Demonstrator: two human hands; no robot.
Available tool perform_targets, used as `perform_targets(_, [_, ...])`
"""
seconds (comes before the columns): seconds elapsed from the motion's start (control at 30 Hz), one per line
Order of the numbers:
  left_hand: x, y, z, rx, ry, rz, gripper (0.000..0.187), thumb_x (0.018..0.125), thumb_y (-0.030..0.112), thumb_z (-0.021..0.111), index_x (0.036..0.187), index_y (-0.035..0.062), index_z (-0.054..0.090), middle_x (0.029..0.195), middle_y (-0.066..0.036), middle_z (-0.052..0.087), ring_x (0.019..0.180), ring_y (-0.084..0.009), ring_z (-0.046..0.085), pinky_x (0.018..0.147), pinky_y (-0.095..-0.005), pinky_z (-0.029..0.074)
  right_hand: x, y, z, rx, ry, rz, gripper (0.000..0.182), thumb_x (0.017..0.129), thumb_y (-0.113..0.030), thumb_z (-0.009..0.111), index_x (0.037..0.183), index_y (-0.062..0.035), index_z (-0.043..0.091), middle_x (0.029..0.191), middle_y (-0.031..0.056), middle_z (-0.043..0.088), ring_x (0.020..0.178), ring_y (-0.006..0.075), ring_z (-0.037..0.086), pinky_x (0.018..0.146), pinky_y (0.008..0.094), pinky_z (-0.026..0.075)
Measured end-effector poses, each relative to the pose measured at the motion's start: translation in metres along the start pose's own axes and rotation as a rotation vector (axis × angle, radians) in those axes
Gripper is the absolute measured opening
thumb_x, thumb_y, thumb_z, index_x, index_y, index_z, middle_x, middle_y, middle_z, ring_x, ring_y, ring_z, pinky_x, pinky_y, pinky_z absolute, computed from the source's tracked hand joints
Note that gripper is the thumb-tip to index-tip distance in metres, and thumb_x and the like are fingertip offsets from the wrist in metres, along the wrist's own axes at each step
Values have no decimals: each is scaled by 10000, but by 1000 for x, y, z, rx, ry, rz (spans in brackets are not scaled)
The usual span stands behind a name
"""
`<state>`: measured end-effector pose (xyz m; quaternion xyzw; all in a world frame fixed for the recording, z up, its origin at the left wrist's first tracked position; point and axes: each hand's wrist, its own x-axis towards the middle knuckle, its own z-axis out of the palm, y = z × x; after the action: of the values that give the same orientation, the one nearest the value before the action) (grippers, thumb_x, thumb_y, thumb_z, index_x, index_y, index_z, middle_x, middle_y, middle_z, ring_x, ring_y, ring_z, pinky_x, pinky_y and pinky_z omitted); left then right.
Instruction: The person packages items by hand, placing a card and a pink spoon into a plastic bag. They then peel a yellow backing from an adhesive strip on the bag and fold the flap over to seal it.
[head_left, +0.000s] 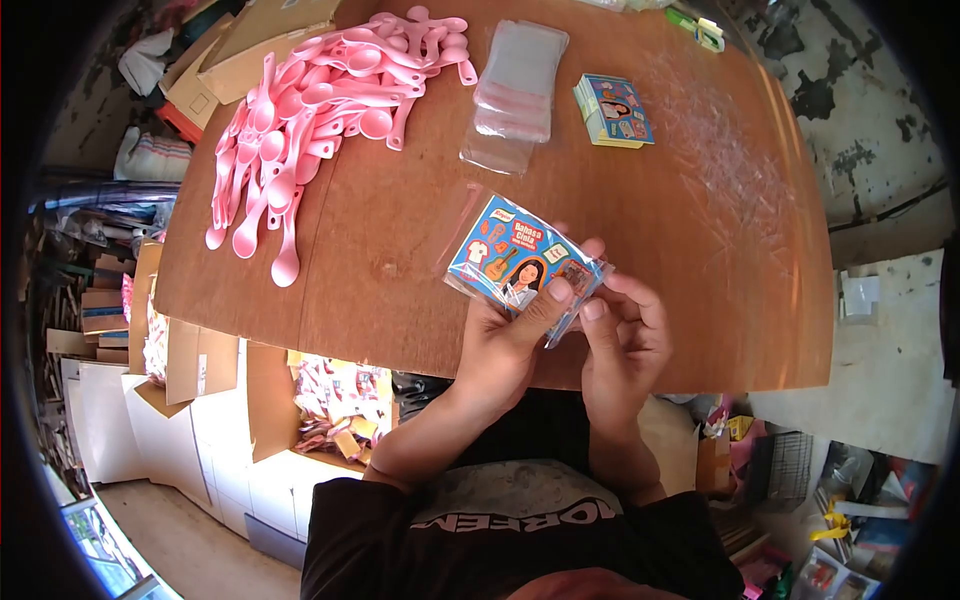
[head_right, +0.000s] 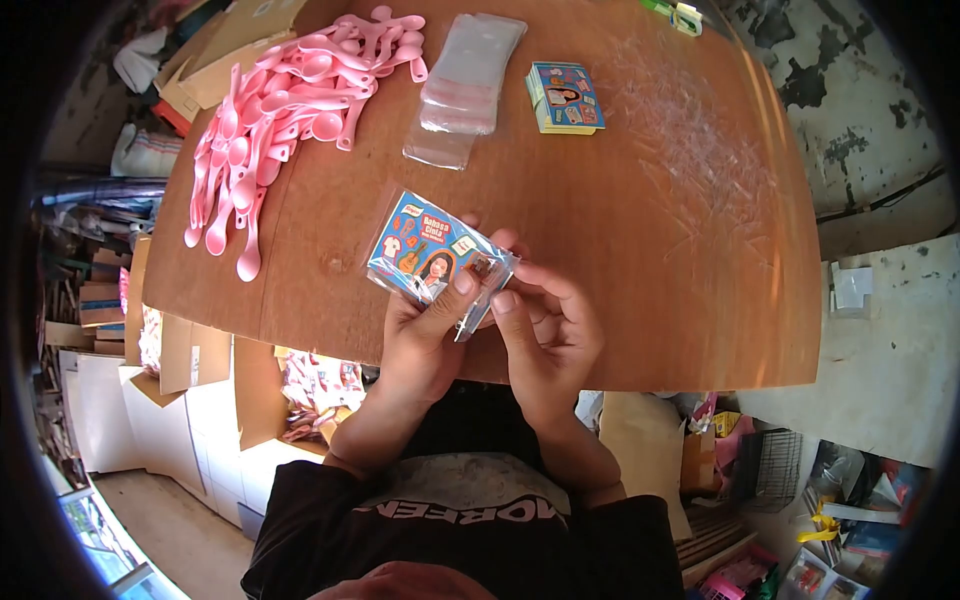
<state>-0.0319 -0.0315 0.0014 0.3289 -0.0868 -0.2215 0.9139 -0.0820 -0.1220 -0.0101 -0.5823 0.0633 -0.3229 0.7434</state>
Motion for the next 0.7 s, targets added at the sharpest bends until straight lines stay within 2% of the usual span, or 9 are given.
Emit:
perform_targets(0.07, [2,3,-4,-125,-22,-37,432,894,71,585,1279,4,400,1221,-180,558,1143,-229,543,974,-363,429,1,-2,-1,69,-111,-35,296,856,71,578,1138,78,490,1031,185,627,910,165,631,777,258,518])
perform_targets(0.23, [-8,0,-4,-91,-77,-117,477,910,106,570,1337,11,382,1366,-109,441,1231,-186,452,1008,-334,381,-2,1,1,10,-76,0,325,849,77,573,1162,82,483,1053,166,612,942,168,619,791,261,509])
perform_targets(0.33, [-10,-1,-2,-55,-73,-135,472,917,125,566,1341,9,394,1316,-89,479,1202,-164,461,1010,-330,359,-3,2,-1,-36,-102,12,314,847,75,571,1145,65,470,1076,150,597,950,150,607,776,247,502])
perform_targets(0.47, [-13,5,-14,77,-118,-153,501,929,136,547,1372,10,351,1290,-92,491,1177,-174,478,997,-330,365,-1,-8,0,50,-101,135,265,838,51,614,1056,16,467,1000,111,619,910,107,599,749,226,494])
perform_targets(0.53, [-8,11,-14,-52,-178,127,518,938,136,525,1390,9,307,1314,-128,476,1191,-208,480,1007,-353,372,1,-8,-5,74,-63,169,276,833,38,633,1056,13,472,993,110,626,914,114,603,757,234,498])
perform_targets(0.57, [-7,16,-7,-124,-26,169,525,943,129,505,1401,13,276,1322,-173,470,1193,-245,492,1005,-384,399,2,-11,-5,47,-54,153,315,824,54,632,1099,28,482,1005,111,625,920,119,604,768,244,500])
perform_targets(0.6, [-6,18,-12,-142,-23,200,522,945,128,501,1402,22,272,1346,-201,441,1197,-276,495,996,-412,423,2,-12,-3,46,-60,153,315,824,54,632,1099,28,482,1005,111,625,920,119,604,768,244,500])
perform_targets(0.67, [-6,16,-10,-132,-9,239,498,949,132,494,1393,29,296,1334,-199,453,1192,-298,499,983,-407,436,1,-13,2,132,-49,224,366,817,74,616,1156,48,482,1023,113,623,938,133,605,788,254,499])
perform_targets(0.7, [-7,14,-11,-134,-30,212,481,951,136,492,1384,28,313,1328,-201,459,1197,-309,493,983,-411,436,-1,-15,6,144,-41,258,332,816,86,597,1137,66,519,988,107,635,906,140,618,764,250,509])
